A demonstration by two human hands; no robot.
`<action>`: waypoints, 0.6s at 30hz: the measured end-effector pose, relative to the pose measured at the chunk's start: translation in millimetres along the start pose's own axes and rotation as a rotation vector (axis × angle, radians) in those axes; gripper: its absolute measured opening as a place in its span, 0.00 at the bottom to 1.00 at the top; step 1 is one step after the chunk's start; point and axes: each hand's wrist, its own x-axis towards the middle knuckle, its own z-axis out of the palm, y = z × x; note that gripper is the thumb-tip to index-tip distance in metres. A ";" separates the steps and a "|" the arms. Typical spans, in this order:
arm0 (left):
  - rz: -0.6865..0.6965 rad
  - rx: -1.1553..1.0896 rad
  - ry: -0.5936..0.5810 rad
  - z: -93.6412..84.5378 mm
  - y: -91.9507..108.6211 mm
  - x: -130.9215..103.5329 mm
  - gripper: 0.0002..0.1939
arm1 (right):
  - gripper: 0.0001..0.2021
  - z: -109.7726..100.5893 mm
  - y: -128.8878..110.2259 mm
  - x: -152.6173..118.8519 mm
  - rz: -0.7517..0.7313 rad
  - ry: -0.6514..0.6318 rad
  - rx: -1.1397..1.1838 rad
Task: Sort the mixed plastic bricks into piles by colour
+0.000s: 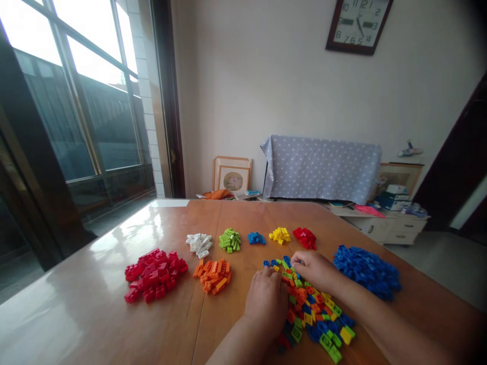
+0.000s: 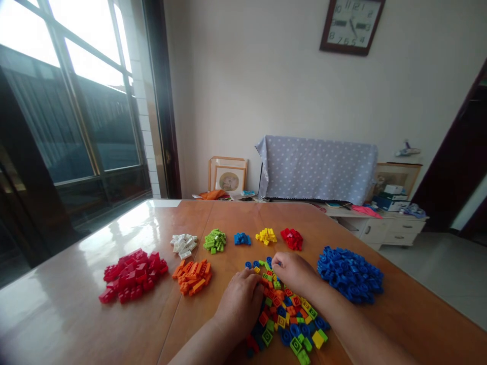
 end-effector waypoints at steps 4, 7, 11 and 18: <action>0.003 0.008 -0.016 -0.3 1.0 -0.4 0.13 | 0.10 2.9 -13.3 16.7 0.029 -0.034 -0.116; -0.008 0.005 -0.028 -1.3 1.1 -1.0 0.13 | 0.08 9.2 -16.3 24.7 0.069 -0.035 -0.178; -0.001 -0.001 -0.019 0.3 0.4 -2.6 0.14 | 0.07 15.2 -15.9 29.8 0.038 -0.057 -0.186; -0.006 -0.011 -0.021 5.4 -1.7 -4.3 0.16 | 0.06 16.7 -18.4 37.0 0.008 -0.124 -0.259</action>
